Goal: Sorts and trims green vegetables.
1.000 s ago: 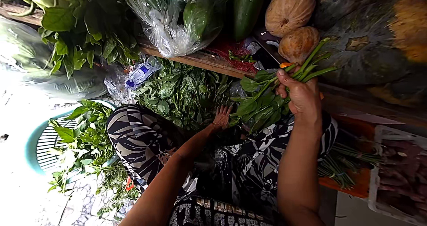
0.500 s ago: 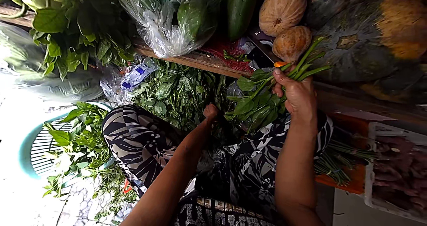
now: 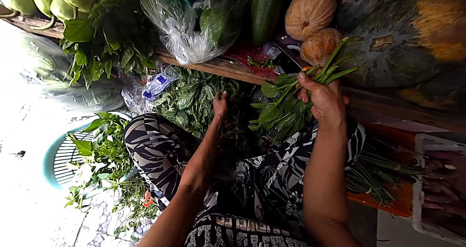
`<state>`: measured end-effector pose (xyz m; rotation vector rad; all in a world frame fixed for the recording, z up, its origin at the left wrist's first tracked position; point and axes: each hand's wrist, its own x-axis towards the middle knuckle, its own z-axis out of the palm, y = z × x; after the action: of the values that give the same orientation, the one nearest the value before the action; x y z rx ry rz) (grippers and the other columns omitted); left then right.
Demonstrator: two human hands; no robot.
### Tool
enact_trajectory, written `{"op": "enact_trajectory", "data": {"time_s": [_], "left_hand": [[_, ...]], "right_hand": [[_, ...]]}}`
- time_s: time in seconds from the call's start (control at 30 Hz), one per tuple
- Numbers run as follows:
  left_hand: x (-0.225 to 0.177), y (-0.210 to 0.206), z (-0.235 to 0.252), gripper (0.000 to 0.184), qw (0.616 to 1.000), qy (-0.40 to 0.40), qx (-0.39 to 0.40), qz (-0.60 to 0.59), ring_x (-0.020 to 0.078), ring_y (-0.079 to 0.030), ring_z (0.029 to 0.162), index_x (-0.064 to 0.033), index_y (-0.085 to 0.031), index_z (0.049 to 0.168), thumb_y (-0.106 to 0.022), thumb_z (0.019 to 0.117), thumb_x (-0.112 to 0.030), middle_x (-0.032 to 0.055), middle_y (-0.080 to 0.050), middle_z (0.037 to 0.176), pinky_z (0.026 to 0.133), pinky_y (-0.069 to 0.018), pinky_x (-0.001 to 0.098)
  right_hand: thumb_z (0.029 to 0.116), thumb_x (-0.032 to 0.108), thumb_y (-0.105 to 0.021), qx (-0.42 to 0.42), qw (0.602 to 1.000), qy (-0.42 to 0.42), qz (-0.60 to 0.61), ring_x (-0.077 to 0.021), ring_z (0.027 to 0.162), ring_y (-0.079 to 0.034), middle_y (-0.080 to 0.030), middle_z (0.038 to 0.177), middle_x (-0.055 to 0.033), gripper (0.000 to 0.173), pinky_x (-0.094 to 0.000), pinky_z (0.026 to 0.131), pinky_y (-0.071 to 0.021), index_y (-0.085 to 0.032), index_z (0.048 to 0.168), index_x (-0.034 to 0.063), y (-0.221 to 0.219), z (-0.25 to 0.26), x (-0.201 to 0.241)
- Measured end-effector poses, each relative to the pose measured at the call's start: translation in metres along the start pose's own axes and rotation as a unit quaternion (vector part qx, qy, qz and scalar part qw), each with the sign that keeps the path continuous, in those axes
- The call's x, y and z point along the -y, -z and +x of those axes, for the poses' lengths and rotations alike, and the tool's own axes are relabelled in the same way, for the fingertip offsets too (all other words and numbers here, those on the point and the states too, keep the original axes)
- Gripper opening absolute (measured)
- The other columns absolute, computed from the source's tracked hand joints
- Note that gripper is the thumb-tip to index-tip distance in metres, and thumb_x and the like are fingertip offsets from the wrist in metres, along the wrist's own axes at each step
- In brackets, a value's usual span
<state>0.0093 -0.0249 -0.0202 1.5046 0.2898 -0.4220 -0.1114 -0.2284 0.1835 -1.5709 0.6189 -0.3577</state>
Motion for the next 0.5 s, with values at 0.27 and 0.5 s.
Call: {"op": "enact_trajectory", "data": {"time_s": [0.27,0.5], "left_hand": [[0.032,0.061,-0.011,0.074,0.957,0.204,-0.076,0.193,0.0461,-0.052,0.128,0.0032,-0.04,0.148,-0.067,0.0978,-0.043,0.0326,-0.047,0.144,0.1,-0.048,0.0618],[0.061,0.062,-0.014,0.04,0.867,-0.025,-0.169,0.469,0.0488,-0.041,0.139,0.0004,-0.056,0.137,-0.059,0.0987,-0.011,0.0294,-0.045,0.148,0.105,-0.0413,0.0621]], "right_hand": [[0.1007,0.009,-0.063,0.055,0.998,-0.009,-0.016,0.002,0.044,-0.046,-0.055,0.063,0.0088,0.012,-0.0129,0.045,-0.0429,-0.055,0.092,0.0125,-0.017,-0.004,0.004],[0.0991,0.007,-0.065,0.1,0.994,-0.015,-0.032,0.0007,0.044,-0.044,-0.057,0.067,0.0052,0.009,-0.0136,0.043,-0.0413,-0.057,0.094,0.0093,-0.03,-0.004,0.001]]}}
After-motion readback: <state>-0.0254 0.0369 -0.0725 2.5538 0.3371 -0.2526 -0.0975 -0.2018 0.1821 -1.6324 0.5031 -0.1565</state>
